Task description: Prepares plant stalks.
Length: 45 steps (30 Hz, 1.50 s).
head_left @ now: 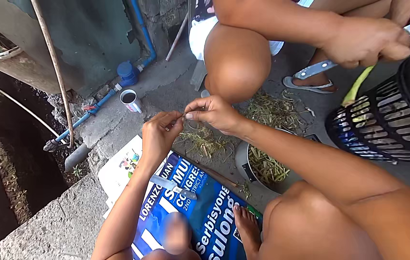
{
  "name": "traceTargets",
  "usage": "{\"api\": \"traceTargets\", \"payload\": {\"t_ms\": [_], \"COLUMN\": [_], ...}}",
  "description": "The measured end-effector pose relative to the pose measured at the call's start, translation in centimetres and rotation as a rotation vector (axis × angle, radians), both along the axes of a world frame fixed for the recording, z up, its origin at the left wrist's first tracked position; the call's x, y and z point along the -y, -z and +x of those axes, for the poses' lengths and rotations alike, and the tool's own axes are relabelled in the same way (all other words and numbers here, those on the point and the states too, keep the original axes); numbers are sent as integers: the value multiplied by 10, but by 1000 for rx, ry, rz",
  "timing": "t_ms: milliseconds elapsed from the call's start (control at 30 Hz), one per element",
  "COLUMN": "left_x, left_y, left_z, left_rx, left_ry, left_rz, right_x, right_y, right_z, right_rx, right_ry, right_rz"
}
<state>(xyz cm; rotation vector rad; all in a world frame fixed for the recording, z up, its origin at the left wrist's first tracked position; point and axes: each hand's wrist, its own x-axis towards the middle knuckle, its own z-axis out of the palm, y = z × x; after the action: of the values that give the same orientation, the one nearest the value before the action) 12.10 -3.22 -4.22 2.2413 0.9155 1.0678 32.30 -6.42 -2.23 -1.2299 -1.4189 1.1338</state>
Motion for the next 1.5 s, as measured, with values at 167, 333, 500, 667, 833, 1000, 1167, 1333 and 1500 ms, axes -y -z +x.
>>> {"api": "traceTargets", "payload": {"t_ms": [167,333,500,667,833,1000,1167,1333,1500], "left_x": [0,-1,-1,-1,-3,-8,-17,-25,-23], "left_y": [-1,-2,-1,2,3,11,23,10,0], "left_z": [2,1,0,-2,-6,-12,-23,-34,-34], "left_rx": [115,97,50,-6,-41,-123,-249,-103,113], "left_ry": [-17,-28,-31,-14,21,32,1,-20,37], "left_rz": [-34,9,10,0,-19,-49,-146,-192,-275], "right_x": [0,2,0,-4,-8,-13,-12,-8,-5], "right_y": [-3,-3,-6,-8,-12,-26,-47,-54,-51], "right_z": [-11,-17,-19,-12,-6,11,24,35,36], "right_rx": [-297,-459,-606,-685,-730,-772,-792,-756,-635], "right_ry": [80,134,164,198,261,281,276,65,-117], "right_rz": [-159,-294,-379,-340,-276,-152,-3,29,-21]}}
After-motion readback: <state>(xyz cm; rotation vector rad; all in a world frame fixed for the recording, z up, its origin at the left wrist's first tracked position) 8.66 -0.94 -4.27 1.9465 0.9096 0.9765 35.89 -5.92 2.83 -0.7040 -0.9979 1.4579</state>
